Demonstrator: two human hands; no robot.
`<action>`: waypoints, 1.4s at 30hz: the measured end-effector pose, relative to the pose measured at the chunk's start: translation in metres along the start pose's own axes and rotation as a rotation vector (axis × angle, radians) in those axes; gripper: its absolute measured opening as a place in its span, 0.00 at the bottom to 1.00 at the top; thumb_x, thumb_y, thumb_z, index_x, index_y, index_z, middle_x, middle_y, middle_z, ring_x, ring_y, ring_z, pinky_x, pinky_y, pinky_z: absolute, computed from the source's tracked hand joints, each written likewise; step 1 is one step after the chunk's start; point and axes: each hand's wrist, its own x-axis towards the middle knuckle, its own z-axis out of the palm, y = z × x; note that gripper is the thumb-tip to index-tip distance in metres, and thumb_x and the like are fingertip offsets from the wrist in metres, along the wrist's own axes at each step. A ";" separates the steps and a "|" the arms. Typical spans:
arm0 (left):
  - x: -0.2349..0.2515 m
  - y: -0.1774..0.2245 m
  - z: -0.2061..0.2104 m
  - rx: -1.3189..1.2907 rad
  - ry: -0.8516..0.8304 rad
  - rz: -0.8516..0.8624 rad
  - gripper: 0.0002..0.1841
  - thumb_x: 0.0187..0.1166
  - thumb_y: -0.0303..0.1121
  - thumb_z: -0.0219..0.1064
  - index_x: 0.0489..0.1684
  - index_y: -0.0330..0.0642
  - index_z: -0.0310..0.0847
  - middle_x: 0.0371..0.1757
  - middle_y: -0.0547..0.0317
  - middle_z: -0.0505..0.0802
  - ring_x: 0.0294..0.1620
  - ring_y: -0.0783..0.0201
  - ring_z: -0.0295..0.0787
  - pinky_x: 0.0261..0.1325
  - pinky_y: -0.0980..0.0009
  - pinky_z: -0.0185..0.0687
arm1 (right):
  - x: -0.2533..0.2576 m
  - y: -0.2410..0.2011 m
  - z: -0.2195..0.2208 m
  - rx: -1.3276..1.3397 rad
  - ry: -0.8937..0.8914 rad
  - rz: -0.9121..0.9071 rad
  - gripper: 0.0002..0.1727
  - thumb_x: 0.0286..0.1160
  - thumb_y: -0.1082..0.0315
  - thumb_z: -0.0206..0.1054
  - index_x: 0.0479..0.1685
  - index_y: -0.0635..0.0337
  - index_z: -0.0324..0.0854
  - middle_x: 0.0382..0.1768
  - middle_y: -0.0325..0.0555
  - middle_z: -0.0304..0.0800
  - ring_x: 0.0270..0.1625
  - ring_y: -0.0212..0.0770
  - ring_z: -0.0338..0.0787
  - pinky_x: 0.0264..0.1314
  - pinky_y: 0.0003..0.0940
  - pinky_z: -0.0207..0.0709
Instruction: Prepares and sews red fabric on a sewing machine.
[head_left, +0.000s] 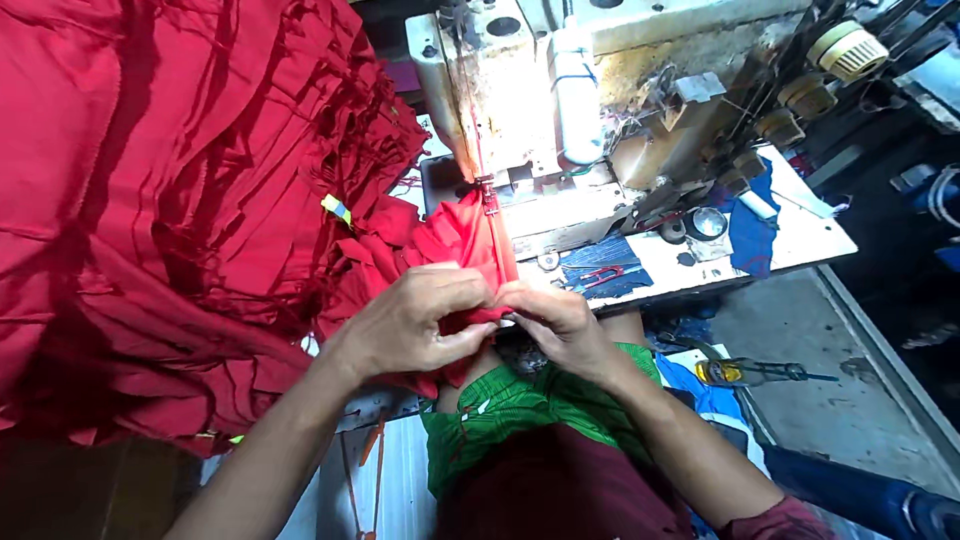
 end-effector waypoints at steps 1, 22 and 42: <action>-0.001 -0.006 0.009 0.120 -0.012 -0.008 0.17 0.75 0.50 0.73 0.48 0.47 0.91 0.51 0.62 0.94 0.58 0.64 0.87 0.66 0.61 0.80 | -0.007 0.003 0.002 -0.015 0.027 0.020 0.09 0.82 0.75 0.66 0.51 0.65 0.91 0.54 0.48 0.94 0.58 0.38 0.93 0.62 0.36 0.90; 0.013 -0.065 -0.026 0.411 -0.146 -0.136 0.17 0.71 0.32 0.64 0.57 0.47 0.88 0.68 0.57 0.88 0.70 0.49 0.81 0.73 0.46 0.71 | 0.031 0.034 0.009 0.123 0.212 0.268 0.09 0.82 0.73 0.67 0.54 0.62 0.89 0.47 0.44 0.92 0.29 0.32 0.88 0.31 0.29 0.88; -0.008 -0.051 0.007 0.453 0.034 -0.157 0.14 0.78 0.32 0.61 0.51 0.46 0.92 0.68 0.57 0.90 0.78 0.50 0.80 0.86 0.36 0.56 | 0.005 0.020 0.004 0.009 0.164 0.160 0.09 0.79 0.77 0.67 0.51 0.63 0.90 0.55 0.46 0.92 0.51 0.36 0.93 0.53 0.35 0.91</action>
